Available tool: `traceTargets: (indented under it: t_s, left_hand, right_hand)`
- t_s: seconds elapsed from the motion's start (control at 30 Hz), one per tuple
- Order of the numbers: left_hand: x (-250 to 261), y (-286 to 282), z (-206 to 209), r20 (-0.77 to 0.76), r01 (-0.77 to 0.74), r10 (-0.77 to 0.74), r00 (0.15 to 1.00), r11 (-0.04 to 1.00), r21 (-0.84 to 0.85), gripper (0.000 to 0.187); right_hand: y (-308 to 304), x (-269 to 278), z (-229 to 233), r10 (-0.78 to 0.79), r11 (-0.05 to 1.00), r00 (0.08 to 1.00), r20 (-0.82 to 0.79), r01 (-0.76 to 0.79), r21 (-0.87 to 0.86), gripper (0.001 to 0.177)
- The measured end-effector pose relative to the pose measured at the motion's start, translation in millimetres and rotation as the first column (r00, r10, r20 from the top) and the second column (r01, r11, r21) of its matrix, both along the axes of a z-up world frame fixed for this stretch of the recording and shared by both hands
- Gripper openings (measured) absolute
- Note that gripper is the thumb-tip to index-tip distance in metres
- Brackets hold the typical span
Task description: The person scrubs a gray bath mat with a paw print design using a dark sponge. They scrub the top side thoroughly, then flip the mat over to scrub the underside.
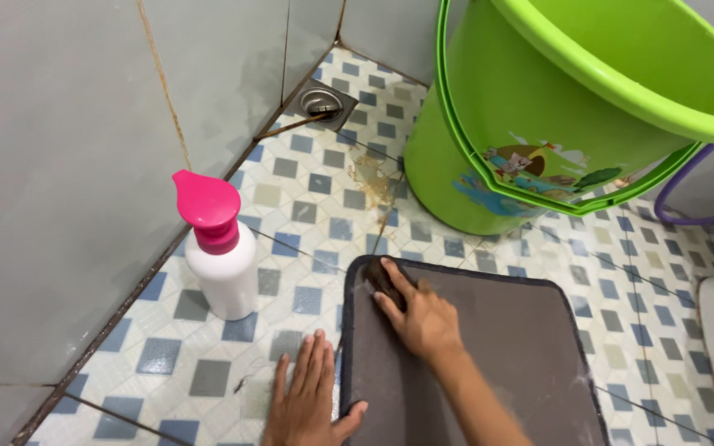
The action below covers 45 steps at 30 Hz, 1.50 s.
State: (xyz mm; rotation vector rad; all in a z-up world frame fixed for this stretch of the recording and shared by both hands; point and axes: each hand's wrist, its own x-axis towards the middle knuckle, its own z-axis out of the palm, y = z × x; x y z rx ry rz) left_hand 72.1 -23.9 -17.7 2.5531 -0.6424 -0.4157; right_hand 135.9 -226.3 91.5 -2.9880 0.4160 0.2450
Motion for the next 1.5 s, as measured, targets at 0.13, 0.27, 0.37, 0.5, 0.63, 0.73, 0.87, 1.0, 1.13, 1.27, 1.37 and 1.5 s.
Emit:
traceTargets:
  t_s: [0.13,0.27,0.37,0.5,0.63,0.73,0.87,1.0,1.13,1.27,1.37,1.5]
  left_hand:
    - [3,-2,5,-0.032,0.027,-0.026,0.999,0.999,0.03,0.115]
    - [6,1,7,-0.195,0.128,-0.095,0.976,0.979,0.162,0.119]
    - [2,-2,-12,0.252,0.038,0.005,0.968,0.986,-0.164,0.113]
    - [1,-7,-36,0.092,0.054,-0.047,0.995,0.996,-0.065,0.109]
    - [-8,-9,-57,0.408,0.051,0.033,0.912,0.98,-0.194,0.085]
    - [-8,-6,-83,0.533,0.182,-0.03,0.846,0.955,-0.235,0.054]
    - [-19,-7,-121,0.645,0.277,-0.038,0.763,0.921,-0.274,0.047]
    - [-12,-11,-121,0.649,0.277,-0.02,0.761,0.914,-0.298,0.04]
    - [17,-31,-65,0.304,0.169,-0.127,0.944,0.979,-0.117,0.059]
    - [43,-67,-13,0.101,-0.078,0.09,0.991,0.99,-0.116,0.09]
    - [33,-78,-10,0.334,-0.14,0.216,0.917,0.961,-0.237,0.077]
    - [36,-77,-23,0.325,-0.102,0.149,0.934,0.983,-0.155,0.077]
  right_hand:
    - [13,-72,-8,0.284,0.931,0.952,0.115,-0.303,0.206,0.065]
    - [-16,-107,-6,0.598,0.755,0.783,0.173,-0.622,0.207,0.061]
    - [-33,-59,-10,0.478,0.873,0.878,-0.031,-0.47,0.131,0.062]
    - [-17,22,-11,-0.016,0.999,0.985,0.169,0.008,0.052,0.064]
    - [36,21,-12,-0.13,0.989,0.98,0.148,0.118,0.09,0.062]
    - [52,-36,-7,0.123,0.962,0.992,0.021,-0.124,0.244,0.071]
    - [-3,-67,-7,0.214,0.951,0.97,0.117,-0.234,0.204,0.064]
    - [-81,-26,2,-0.349,0.937,0.935,0.064,0.346,0.055,0.062]
    - [-43,3,-8,-0.538,0.843,0.837,0.102,0.535,0.057,0.062]
    - [40,-1,-19,-0.17,0.969,0.982,0.086,0.151,0.194,0.065]
    - [-10,-14,-6,-0.096,0.981,0.995,-0.011,0.097,0.167,0.063]
    - [-109,-33,14,-0.501,0.855,0.865,-0.042,0.502,0.131,0.062]
